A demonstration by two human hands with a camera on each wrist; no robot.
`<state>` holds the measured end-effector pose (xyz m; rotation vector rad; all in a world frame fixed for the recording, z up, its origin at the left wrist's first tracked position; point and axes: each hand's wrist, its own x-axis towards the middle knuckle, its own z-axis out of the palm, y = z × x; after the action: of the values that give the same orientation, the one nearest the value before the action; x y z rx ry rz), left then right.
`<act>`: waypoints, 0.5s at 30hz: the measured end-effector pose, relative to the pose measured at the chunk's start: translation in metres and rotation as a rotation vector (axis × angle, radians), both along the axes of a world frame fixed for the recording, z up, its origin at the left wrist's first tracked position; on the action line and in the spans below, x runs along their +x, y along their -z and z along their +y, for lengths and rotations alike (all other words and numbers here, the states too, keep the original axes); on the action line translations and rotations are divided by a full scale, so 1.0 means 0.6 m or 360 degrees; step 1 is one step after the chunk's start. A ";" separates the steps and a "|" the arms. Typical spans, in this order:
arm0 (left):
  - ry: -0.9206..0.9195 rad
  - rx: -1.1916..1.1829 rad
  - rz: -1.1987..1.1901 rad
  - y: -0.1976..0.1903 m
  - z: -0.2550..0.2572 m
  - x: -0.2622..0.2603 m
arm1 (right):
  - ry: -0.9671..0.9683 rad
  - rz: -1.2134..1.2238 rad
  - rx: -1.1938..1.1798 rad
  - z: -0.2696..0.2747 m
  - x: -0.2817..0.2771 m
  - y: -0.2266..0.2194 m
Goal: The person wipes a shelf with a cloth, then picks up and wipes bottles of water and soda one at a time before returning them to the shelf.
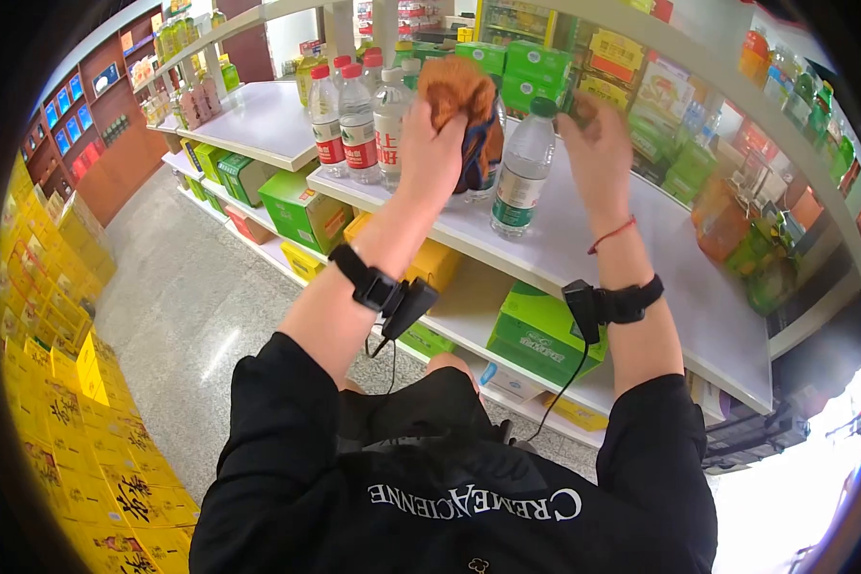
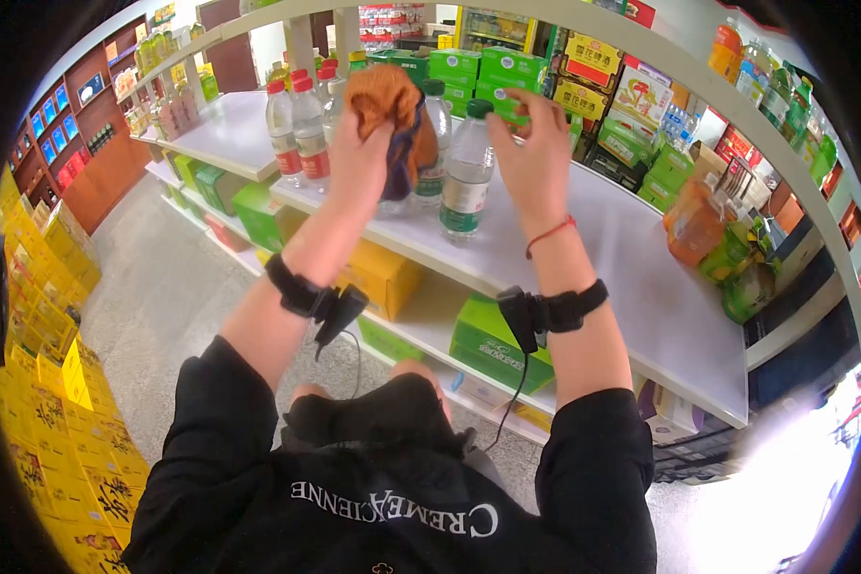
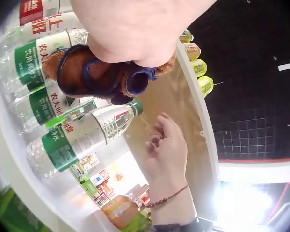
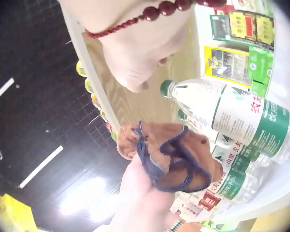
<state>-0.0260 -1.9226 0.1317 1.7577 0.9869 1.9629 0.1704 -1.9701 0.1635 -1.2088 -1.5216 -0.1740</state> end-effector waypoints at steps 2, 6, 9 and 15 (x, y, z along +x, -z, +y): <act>0.0279 0.0023 -0.0071 -0.013 0.000 0.024 | -0.0158 0.0030 0.0202 0.029 -0.010 0.011; 0.0191 0.0074 0.0245 0.023 0.013 0.060 | -0.0532 0.0277 0.0132 0.055 -0.030 0.057; 0.0508 -0.0239 0.0023 0.065 0.001 0.055 | -0.0494 0.0192 0.0107 0.054 -0.030 0.064; 0.0483 -0.0411 0.0300 0.179 -0.010 0.030 | -0.0506 0.0209 0.0134 0.060 -0.035 0.072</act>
<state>-0.0079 -1.9289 0.0241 1.8418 0.9200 1.4401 0.1495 -1.9340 0.1206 -0.8806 -1.5523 0.0515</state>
